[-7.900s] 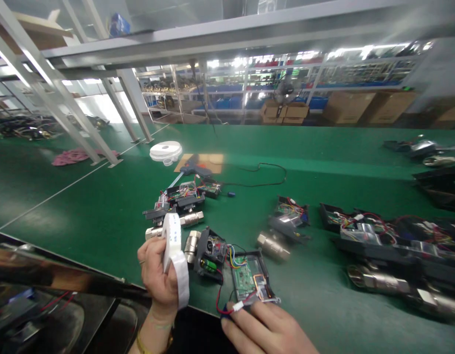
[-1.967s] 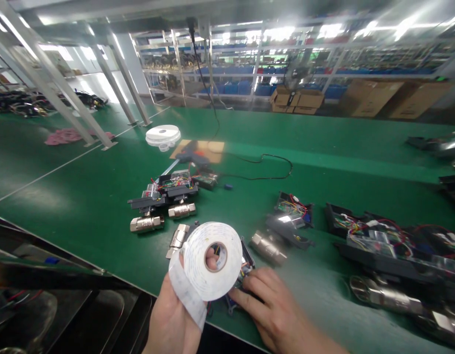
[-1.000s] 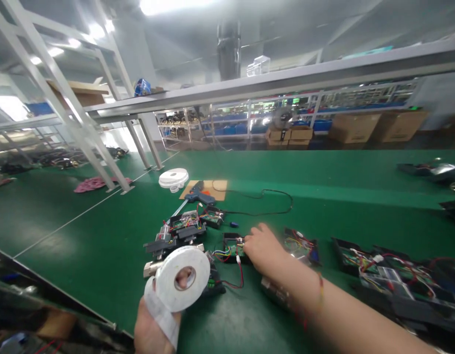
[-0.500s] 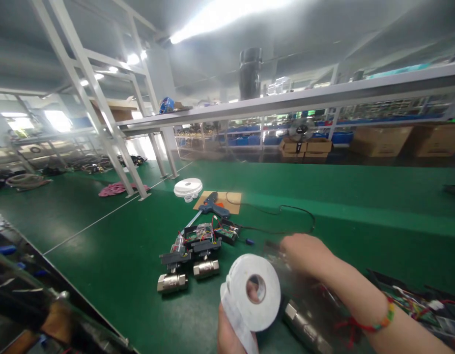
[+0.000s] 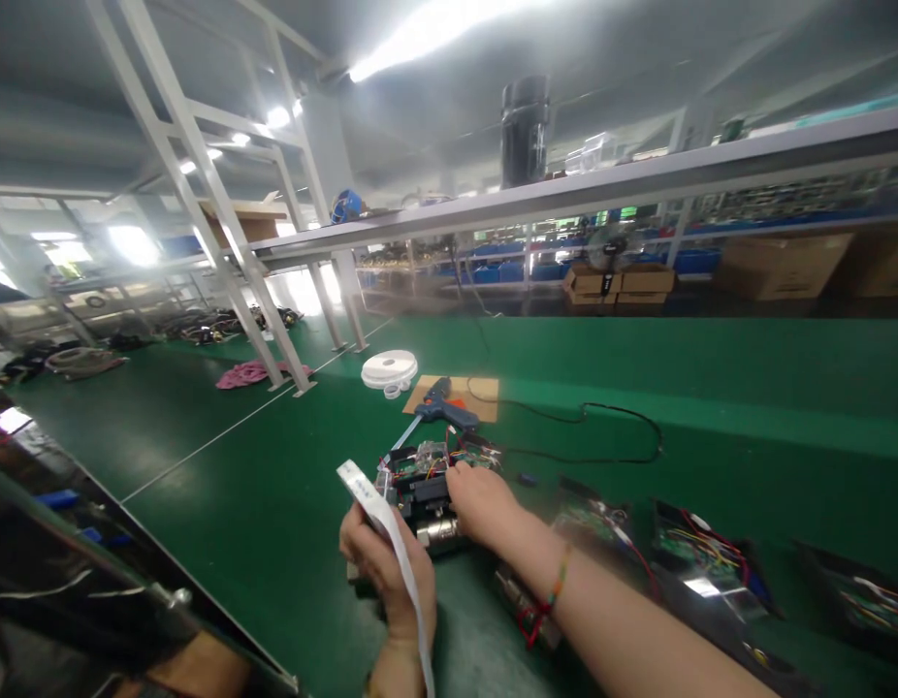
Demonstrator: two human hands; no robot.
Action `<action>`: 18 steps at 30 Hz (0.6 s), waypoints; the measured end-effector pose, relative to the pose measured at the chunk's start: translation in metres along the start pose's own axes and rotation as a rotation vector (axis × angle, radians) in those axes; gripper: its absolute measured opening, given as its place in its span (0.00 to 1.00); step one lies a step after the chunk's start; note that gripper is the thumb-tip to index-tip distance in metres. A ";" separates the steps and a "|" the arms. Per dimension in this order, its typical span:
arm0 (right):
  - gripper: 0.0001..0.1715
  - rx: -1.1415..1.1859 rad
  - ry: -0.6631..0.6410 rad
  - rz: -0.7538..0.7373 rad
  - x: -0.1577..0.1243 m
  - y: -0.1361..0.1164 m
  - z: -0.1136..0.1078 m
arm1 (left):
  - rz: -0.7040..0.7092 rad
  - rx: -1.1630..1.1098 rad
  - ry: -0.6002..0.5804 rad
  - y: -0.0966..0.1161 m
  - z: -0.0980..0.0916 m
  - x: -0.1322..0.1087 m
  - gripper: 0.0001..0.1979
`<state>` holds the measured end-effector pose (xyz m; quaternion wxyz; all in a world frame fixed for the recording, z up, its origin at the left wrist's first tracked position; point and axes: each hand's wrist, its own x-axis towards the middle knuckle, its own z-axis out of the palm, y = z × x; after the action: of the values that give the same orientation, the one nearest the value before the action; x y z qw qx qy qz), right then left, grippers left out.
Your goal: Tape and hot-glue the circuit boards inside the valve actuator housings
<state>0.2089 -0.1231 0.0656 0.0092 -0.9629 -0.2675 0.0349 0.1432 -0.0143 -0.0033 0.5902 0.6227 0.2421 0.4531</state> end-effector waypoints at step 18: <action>0.30 0.135 0.197 -0.106 -0.093 -0.027 0.028 | 0.504 0.381 0.062 -0.021 -0.027 0.057 0.25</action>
<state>0.1139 -0.1480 0.0445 0.1020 -0.9434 -0.3128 -0.0424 0.1523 0.0513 -0.0098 0.3245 0.7482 0.1786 0.5504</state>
